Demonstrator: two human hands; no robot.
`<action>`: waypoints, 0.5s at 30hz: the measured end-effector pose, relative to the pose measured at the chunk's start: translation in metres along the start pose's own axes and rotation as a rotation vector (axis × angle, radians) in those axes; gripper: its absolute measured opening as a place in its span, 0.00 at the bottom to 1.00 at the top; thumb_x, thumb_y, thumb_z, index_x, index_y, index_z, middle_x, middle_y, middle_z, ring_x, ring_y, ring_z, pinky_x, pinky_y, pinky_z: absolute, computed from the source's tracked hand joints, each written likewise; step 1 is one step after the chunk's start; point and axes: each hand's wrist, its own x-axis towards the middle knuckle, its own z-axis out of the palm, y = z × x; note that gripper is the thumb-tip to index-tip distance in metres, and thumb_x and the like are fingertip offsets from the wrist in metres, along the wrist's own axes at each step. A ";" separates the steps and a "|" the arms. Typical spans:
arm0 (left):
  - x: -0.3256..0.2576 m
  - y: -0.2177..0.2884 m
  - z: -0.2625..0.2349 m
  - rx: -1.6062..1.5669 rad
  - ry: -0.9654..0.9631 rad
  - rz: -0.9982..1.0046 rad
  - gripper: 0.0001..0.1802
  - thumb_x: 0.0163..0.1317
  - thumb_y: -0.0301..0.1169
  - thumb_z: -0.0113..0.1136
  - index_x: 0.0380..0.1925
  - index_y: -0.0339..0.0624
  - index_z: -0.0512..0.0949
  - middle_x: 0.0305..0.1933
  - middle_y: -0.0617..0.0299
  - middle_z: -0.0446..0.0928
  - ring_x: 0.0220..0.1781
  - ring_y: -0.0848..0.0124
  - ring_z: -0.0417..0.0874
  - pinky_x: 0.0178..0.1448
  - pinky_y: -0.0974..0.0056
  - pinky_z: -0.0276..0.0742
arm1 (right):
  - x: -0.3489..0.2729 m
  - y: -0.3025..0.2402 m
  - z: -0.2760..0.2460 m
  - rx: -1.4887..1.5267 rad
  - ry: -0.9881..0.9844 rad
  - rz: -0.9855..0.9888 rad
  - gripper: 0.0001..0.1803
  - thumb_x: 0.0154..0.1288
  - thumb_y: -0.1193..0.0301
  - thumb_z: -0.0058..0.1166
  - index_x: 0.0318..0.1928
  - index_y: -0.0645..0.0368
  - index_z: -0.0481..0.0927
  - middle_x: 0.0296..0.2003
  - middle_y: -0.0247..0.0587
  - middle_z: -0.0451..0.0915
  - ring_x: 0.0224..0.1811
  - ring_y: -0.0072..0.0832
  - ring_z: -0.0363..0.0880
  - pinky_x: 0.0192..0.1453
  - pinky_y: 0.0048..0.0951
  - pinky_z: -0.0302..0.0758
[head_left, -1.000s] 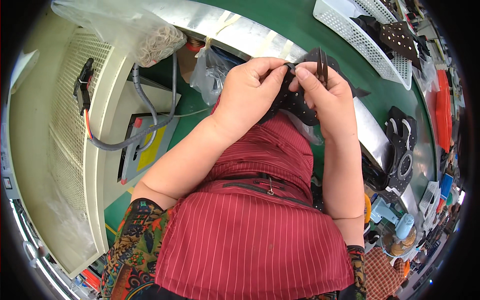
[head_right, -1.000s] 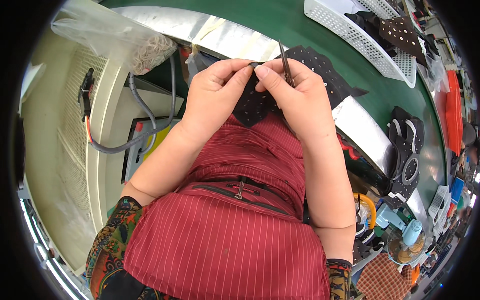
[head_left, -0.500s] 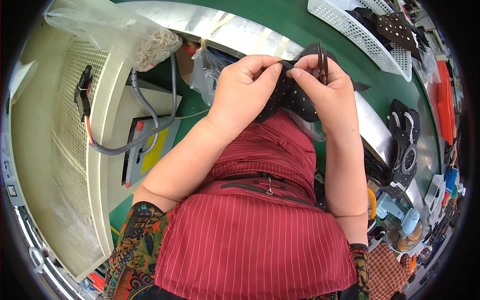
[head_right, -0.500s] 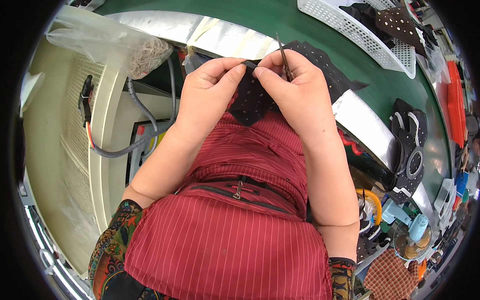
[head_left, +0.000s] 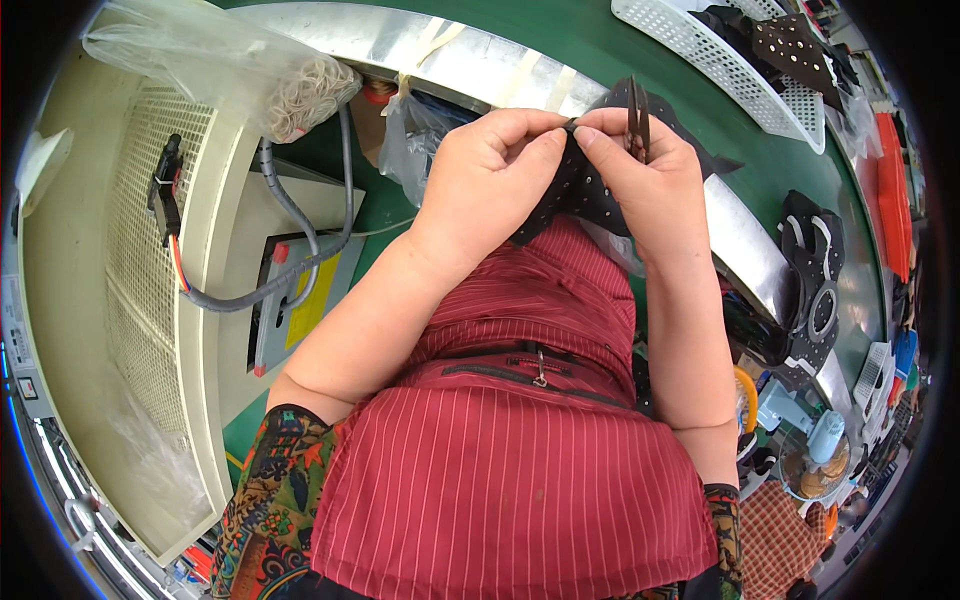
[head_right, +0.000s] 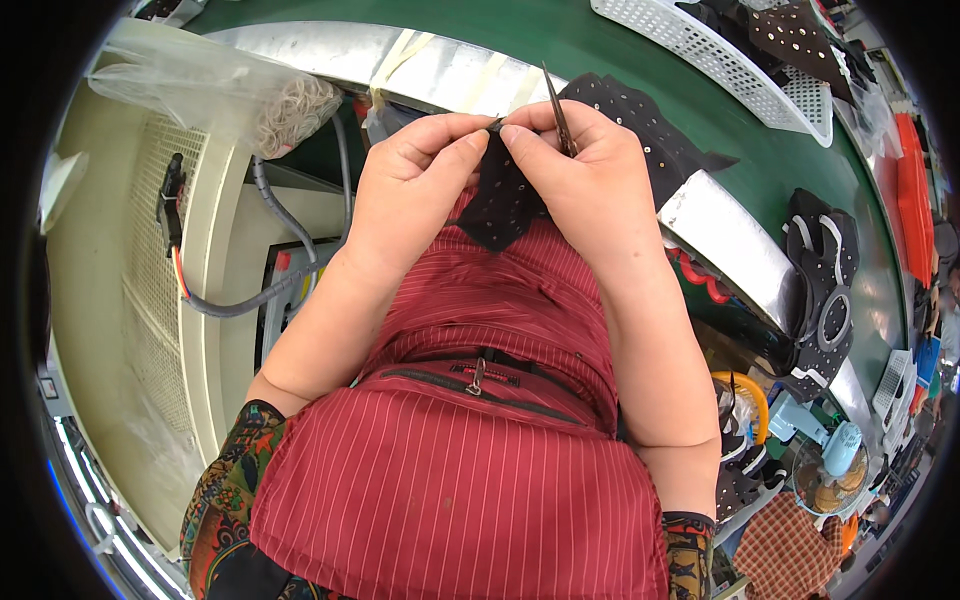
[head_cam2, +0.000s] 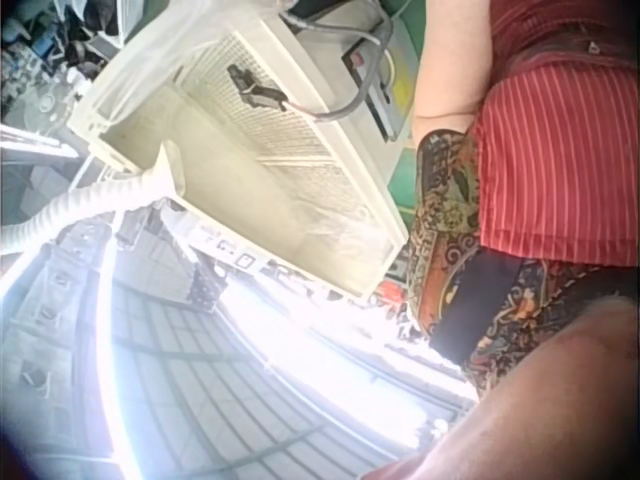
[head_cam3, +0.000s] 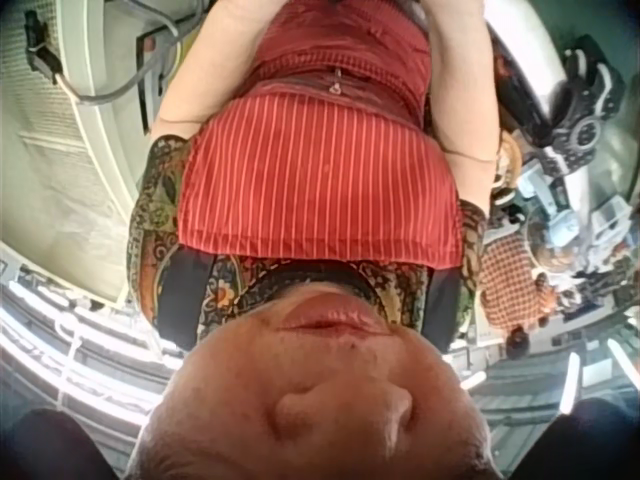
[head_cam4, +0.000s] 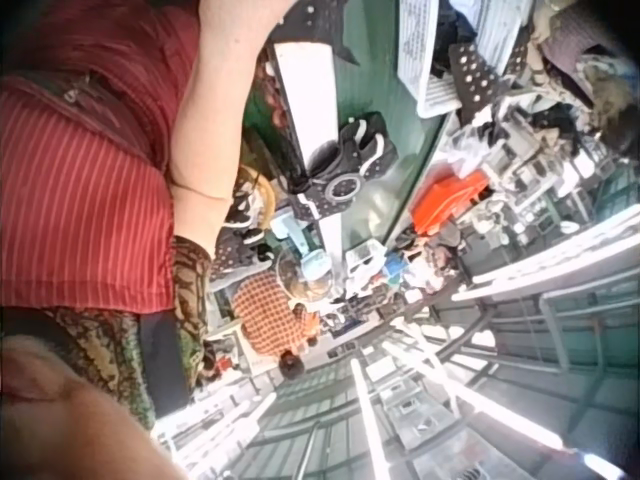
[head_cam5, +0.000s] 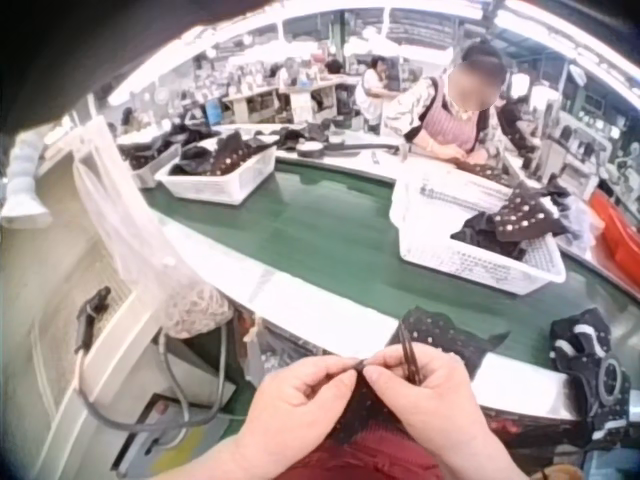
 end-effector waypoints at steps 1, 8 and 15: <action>0.000 0.000 -0.001 0.014 -0.012 0.026 0.11 0.64 0.29 0.58 0.43 0.35 0.79 0.28 0.70 0.77 0.27 0.86 0.71 0.29 0.79 0.66 | 0.000 0.001 0.001 -0.013 0.006 0.002 0.08 0.60 0.72 0.58 0.37 0.64 0.81 0.22 0.24 0.74 0.24 0.10 0.66 0.27 0.15 0.64; 0.003 0.004 -0.006 0.348 0.007 0.124 0.11 0.62 0.29 0.57 0.40 0.33 0.80 0.24 0.68 0.78 0.23 0.84 0.71 0.27 0.76 0.68 | 0.001 0.011 0.007 -0.063 -0.004 -0.032 0.08 0.60 0.72 0.57 0.36 0.64 0.81 0.21 0.23 0.72 0.23 0.09 0.63 0.26 0.15 0.62; 0.007 0.006 -0.010 0.431 0.003 0.047 0.12 0.62 0.29 0.54 0.38 0.33 0.81 0.24 0.65 0.78 0.25 0.83 0.74 0.30 0.74 0.70 | 0.000 0.014 0.011 -0.071 -0.003 -0.038 0.07 0.60 0.72 0.57 0.35 0.64 0.81 0.20 0.23 0.72 0.23 0.09 0.63 0.26 0.16 0.61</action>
